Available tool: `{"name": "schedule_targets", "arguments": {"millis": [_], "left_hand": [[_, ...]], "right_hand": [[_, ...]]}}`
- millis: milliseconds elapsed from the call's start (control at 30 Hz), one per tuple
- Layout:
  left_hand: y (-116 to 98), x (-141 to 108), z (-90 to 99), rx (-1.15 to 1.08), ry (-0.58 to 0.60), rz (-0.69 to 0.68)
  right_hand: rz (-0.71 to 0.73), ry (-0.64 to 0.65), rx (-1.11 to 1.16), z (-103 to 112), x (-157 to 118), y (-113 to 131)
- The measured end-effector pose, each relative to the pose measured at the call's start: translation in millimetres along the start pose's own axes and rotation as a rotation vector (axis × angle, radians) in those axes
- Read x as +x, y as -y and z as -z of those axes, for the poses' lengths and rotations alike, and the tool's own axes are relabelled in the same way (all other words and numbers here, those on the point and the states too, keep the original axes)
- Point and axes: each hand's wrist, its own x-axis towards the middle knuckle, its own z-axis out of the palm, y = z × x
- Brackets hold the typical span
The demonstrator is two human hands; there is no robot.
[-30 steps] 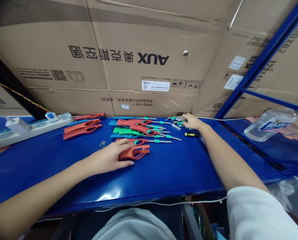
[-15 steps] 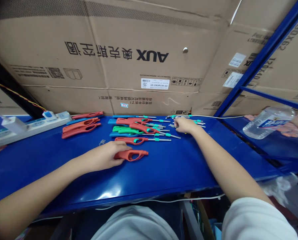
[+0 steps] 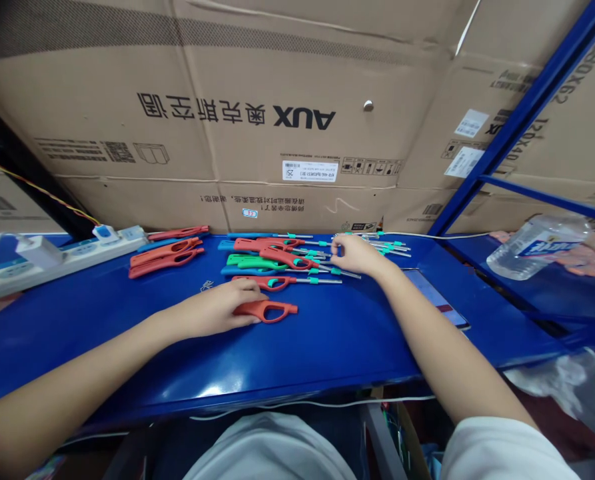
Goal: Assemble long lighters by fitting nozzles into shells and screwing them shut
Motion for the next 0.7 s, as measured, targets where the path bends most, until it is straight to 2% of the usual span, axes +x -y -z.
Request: {"name": "schedule_targets", "arguments": {"millis": [100,167,233,300,400,467,533,600,700], "left_hand": [[-9.4,-4.4,7.8,0.057,0.052,0.026],[-14.0,-11.6,14.1,0.063,0.114,0.071],[-13.6,-22.3,23.9,0.046,0.147,0.105],[-5.3,-35.5,40.2,0.044,0.117,0.120],[25.4,-57.2,75.8,0.186,-0.071,0.221],[54.8,-70.3,100.2,0.306,-0.206,0.385],[84.9,-79.7,118.0,0.356,-0.234,0.526],[110.0,-84.4,125.8,0.304,-0.262,0.546],[135.3,-83.5,120.9,0.258,-0.331,0.519]], "right_hand": [[0.183,-0.075,0.031,-18.6,-0.9,42.6],[0.201,-0.110,-0.015,-32.6,-1.2,60.8],[0.164,-0.154,-0.025,-44.5,-0.1,66.9],[0.161,-0.195,0.031,-50.8,1.6,63.5],[0.232,-0.204,0.202,-46.7,1.0,55.4],[0.287,-0.174,0.322,-37.9,-3.9,56.2],[0.346,-0.108,0.398,-29.2,-11.9,63.2],[0.398,0.009,0.430,-23.8,-21.0,73.7],[0.429,0.253,0.422,-23.2,-31.6,88.7]]}}
